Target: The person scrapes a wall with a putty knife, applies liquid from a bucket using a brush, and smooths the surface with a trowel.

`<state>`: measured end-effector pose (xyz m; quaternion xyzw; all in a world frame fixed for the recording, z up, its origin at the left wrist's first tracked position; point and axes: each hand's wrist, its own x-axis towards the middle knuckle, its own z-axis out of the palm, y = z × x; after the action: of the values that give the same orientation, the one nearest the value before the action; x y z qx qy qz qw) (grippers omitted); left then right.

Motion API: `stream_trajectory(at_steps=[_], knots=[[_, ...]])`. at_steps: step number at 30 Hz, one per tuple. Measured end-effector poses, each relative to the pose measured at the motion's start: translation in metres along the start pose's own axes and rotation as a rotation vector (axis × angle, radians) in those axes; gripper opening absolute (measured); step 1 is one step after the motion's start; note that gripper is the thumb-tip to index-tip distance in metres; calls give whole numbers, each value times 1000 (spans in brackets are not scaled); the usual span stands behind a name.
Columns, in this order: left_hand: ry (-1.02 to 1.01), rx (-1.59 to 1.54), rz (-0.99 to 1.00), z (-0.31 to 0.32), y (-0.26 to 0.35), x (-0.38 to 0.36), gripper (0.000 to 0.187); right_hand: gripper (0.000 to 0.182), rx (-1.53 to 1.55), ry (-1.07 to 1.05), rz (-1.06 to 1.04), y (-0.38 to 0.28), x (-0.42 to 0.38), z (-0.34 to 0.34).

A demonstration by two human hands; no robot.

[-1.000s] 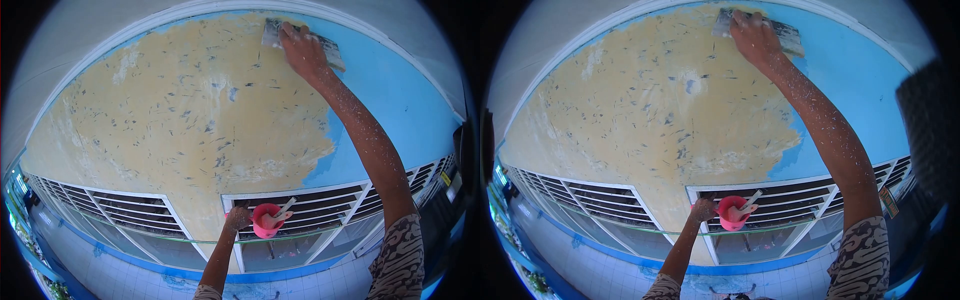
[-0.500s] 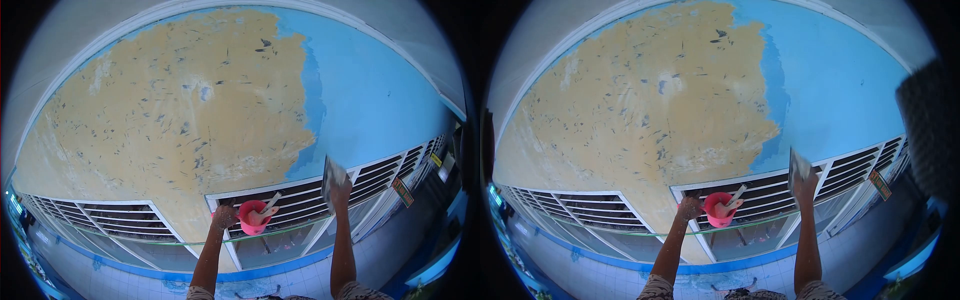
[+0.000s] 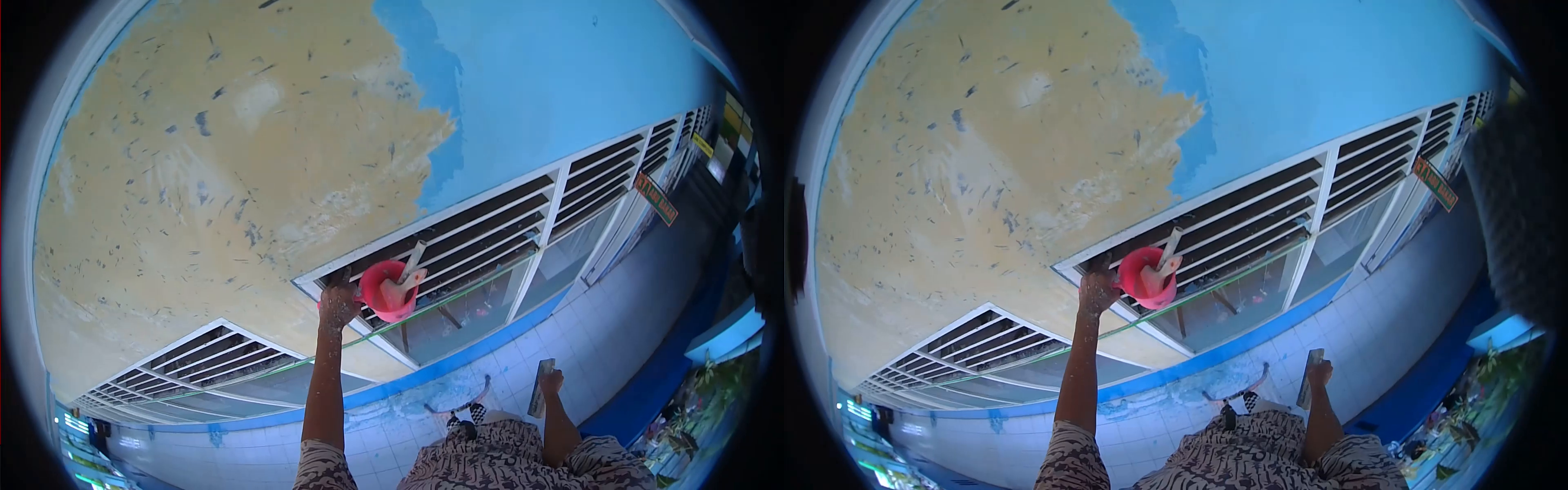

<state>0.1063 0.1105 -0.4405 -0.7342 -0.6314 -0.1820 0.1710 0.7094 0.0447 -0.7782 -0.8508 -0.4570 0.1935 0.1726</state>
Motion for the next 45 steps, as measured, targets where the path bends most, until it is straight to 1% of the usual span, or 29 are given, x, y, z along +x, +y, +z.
stream_trajectory(at_steps=[1, 4, 5, 8, 9, 11, 13, 16, 19, 21, 22, 24, 25, 26, 27, 28, 29, 30, 32, 33, 35, 36, 37, 38, 39, 41, 42, 44, 45], knots=[[-15, -5, -21, -1, 1, 1, 24, 38, 69, 2, 161, 10, -10, 3], [-34, -27, -32, -8, 6, 4, 23, 39, -15, -15, 167, 55, -49, 10], [-39, -32, -41, -12, 8, 4, 21, 41, -40, -70, 262, 54, -62, -2], [-95, -33, -75, -18, 10, 6, 20, 43, -124, -97, 214, 73, -81, -12], [-77, -20, -53, -18, 10, 6, 19, 47, -116, -109, 263, 76, -82, -13], [-58, -9, -27, -15, 7, 7, 18, 48, -59, -111, 303, 78, -83, -15], [-58, -42, -69, -10, 4, 6, 17, 49, -2, -108, 338, 75, -81, -16], [-67, 2, -52, -14, 6, 8, 18, 51, -18, -153, 264, 67, -71, -4], [-77, 22, -57, -19, 11, 9, 21, 47, -18, -157, 210, 44, -71, -4], [-71, 6, -72, -14, 8, 6, 21, 46, -6, -215, 35, 50, -62, 18], [-52, -7, -80, -11, 7, 5, 21, 46, -18, -218, 34, 52, -59, 28], [-33, 6, -71, -12, 11, 5, 20, 57, -62, -198, -129, 47, -55, 38], [7, 11, -30, -12, 11, 6, 18, 60, -38, -198, -172, 43, -54, 38], [47, 17, 12, -14, 12, 7, 16, 60, -43, -200, -179, 26, -53, 32], [46, 17, 2, -15, 11, 9, 16, 56, 3, -206, -151, 9, -53, 26], [-1, -15, -50, -17, 9, 12, 15, 52, 46, -213, -121, 0, -53, 19], [-56, -57, -119, -16, 13, 5, 14, 41, 84, -195, -157, 13, -35, 48], [-121, -48, -175, -16, 15, 5, 13, 32, 96, -144, -163, 9, -34, 49], [-200, -30, -258, -14, 15, 5, 13, 32, 99, -147, -183, 6, -30, 50], [-201, -33, -262, -12, 16, 3, 13, 32, 94, -148, -185, -1, -30, 44], [-50, -55, -172, -9, 14, 2, 13, 31, 125, -257, -140, -15, -34, 26], [-48, -53, -173, -11, 14, 4, 13, 31, 127, -258, -142, -22, -36, 19], [-42, -45, -171, -12, 15, 4, 13, 35, 148, -309, -145, -26, -39, 9], [-37, -39, -170, -10, 17, 3, 13, 39, 166, -361, -147, -20, -37, 8], [-37, -41, -174, -9, 18, 2, 13, 39, 162, -361, -148, -16, -36, 8], [40, -12, -115, -9, 17, 2, 14, 41, 131, -311, -119, -4, -36, 13], [43, -6, -119, -10, 18, 2, 14, 41, 133, -313, -126, 10, -35, 19], [-18, -40, -199, -14, 23, 4, 17, 46, -49, -129, -217, 41, -33, 32], [-18, -44, -209, -14, 23, 3, 19, 46, -42, -130, -224, 45, -34, 28]])
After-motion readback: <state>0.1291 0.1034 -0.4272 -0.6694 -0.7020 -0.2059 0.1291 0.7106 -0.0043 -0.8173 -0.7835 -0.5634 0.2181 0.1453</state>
